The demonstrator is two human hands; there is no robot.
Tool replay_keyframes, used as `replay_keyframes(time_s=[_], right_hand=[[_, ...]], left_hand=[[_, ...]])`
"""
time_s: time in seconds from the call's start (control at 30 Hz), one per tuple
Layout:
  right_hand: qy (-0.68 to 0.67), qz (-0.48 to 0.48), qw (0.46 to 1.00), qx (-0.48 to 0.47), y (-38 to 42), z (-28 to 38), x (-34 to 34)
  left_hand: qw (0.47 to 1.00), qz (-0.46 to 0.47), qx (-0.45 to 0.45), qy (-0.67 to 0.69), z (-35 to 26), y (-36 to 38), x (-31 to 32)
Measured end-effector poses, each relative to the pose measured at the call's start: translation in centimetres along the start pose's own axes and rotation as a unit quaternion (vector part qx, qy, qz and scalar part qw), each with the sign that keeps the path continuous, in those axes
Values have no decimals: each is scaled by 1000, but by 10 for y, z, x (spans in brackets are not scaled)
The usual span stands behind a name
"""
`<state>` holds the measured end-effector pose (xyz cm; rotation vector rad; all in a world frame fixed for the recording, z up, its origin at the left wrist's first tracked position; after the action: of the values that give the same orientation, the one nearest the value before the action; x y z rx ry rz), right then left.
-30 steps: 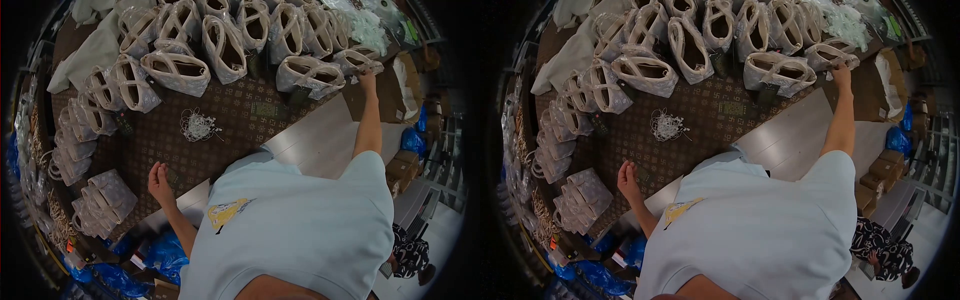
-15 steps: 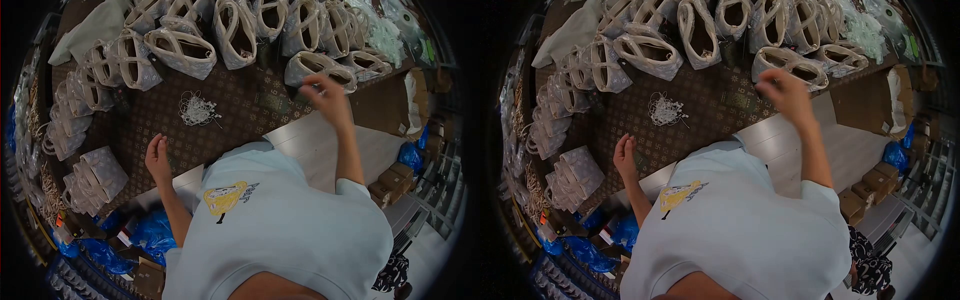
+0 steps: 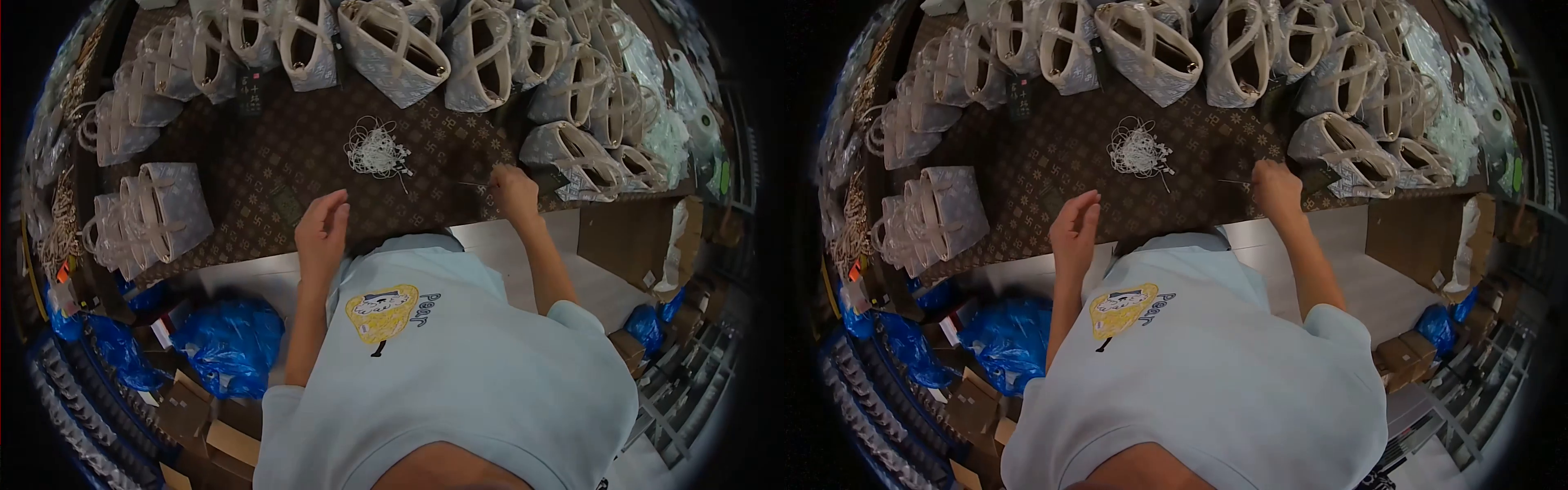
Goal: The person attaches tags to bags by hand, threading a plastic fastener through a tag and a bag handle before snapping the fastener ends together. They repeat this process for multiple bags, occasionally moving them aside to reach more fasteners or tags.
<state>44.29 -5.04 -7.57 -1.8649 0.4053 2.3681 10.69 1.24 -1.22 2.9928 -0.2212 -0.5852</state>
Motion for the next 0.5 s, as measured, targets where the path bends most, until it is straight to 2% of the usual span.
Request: replay_keyframes(time_s=[0.03, 0.07, 0.1, 0.13, 0.17, 0.2, 0.23, 0.27, 0.3, 0.33, 0.37, 0.4, 0.43, 0.47, 0.5], right_hand=[[-13, -13, 998, -59, 1, 26, -6], [-13, -11, 998, -65, 2, 44, -12], [-58, 35, 989, -129, 2, 74, -15], [-100, 83, 972, -194, 3, 104, -18], [-98, 88, 971, -200, 2, 125, -25], [-119, 113, 952, -259, 8, 155, -30], [-139, 137, 929, -315, 15, 175, -32], [-136, 141, 927, -320, 14, 177, -29], [-251, 132, 929, -238, 0, 167, -28], [-361, 122, 912, -150, -11, 155, -23], [-359, 124, 912, -155, -15, 152, -13], [-272, 148, 947, -82, -22, 131, 11], [-181, 168, 969, -7, -24, 112, 31], [-170, 165, 972, 6, -19, 114, 46], [-166, 169, 971, 1, -16, 120, 60]], left_hand=[[997, 9, 61, -50, -22, 4, 8], [987, 19, 124, -100, -41, 7, 18], [987, 11, 123, -99, -47, 4, 24], [960, 21, 230, -159, -69, 7, 39], [918, 34, 329, -217, -84, 17, 50], [921, 30, 323, -216, -80, 19, 49], [934, 132, 224, -244, -52, 15, 65], [928, 231, 122, -265, -23, 18, 79], [931, 226, 118, -263, -16, 19, 75], [950, 172, 67, -253, -3, 14, 57], [963, 118, 16, -242, 12, 11, 37], [964, 114, 15, -241, 22, 10, 27], [986, 75, -72, -127, 45, 9, 9], [987, 35, -158, -9, 68, 12, -3], [986, 30, -162, -7, 80, 14, -6]])
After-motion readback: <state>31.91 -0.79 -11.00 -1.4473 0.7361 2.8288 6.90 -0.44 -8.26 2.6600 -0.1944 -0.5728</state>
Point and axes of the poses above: each hand's wrist, its own y-axis away from the middle knuckle, its own x-axis out of the palm, z = x × y, the point moved 9 cm from there along -y, towards the middle knuckle, and after that the axes turned 1 degree about -z, right-handed, at the moved point
